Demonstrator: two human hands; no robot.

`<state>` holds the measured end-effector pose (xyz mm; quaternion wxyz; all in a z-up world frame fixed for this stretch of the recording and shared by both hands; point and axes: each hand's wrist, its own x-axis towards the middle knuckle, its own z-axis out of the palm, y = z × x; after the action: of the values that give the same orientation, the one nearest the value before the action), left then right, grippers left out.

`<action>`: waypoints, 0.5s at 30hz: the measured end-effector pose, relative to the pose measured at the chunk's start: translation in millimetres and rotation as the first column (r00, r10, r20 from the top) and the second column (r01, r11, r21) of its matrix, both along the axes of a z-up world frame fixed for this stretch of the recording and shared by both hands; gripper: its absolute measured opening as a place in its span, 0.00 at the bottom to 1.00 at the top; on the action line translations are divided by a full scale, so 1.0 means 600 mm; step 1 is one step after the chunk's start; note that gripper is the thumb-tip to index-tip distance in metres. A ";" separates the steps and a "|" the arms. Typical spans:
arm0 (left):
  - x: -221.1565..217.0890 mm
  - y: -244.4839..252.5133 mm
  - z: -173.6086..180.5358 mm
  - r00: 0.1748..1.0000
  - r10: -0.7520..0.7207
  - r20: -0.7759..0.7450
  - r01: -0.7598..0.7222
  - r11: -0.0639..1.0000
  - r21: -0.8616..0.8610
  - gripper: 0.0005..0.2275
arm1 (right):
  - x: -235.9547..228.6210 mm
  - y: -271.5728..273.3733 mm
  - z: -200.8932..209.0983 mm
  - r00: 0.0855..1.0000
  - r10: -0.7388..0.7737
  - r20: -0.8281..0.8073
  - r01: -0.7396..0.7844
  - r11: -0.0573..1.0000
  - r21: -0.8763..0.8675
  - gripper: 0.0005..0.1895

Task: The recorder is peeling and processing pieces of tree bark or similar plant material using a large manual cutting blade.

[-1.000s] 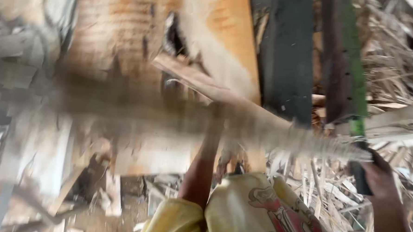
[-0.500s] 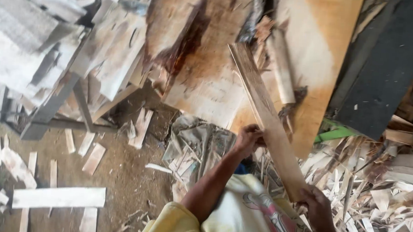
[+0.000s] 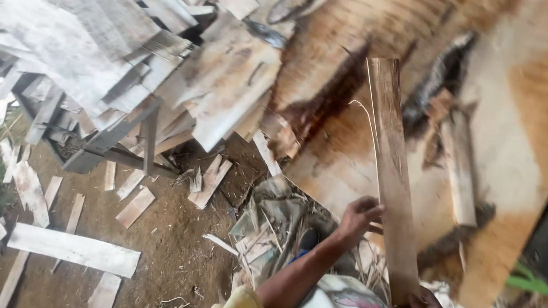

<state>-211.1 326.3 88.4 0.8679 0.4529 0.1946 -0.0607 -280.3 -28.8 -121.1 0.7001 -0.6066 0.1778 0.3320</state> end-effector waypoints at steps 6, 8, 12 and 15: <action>0.034 0.175 0.071 0.842 0.538 0.045 -0.540 0.841 0.049 0.22 | 0.276 0.599 0.657 0.798 0.473 0.374 -0.373 0.875 -0.310 0.51; 0.043 0.198 0.033 0.832 0.553 0.042 -0.553 0.822 0.135 0.21 | 0.296 0.669 0.658 0.773 0.485 0.409 -0.459 0.872 -0.167 0.51; 0.021 0.198 -0.060 0.931 0.362 0.047 -0.350 0.852 0.388 0.17 | 0.277 0.676 0.550 0.580 0.645 0.498 -0.627 0.743 -0.232 0.33; 0.004 0.198 -0.099 0.863 0.263 0.431 -0.447 0.795 0.410 0.14 | 0.204 0.568 0.368 0.672 0.421 0.609 -0.353 0.905 -0.236 0.25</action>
<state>-208.6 445.3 29.2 0.7375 0.6182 0.1275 0.2401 -158.1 311.9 100.0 0.6003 -0.7406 -0.1915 0.2335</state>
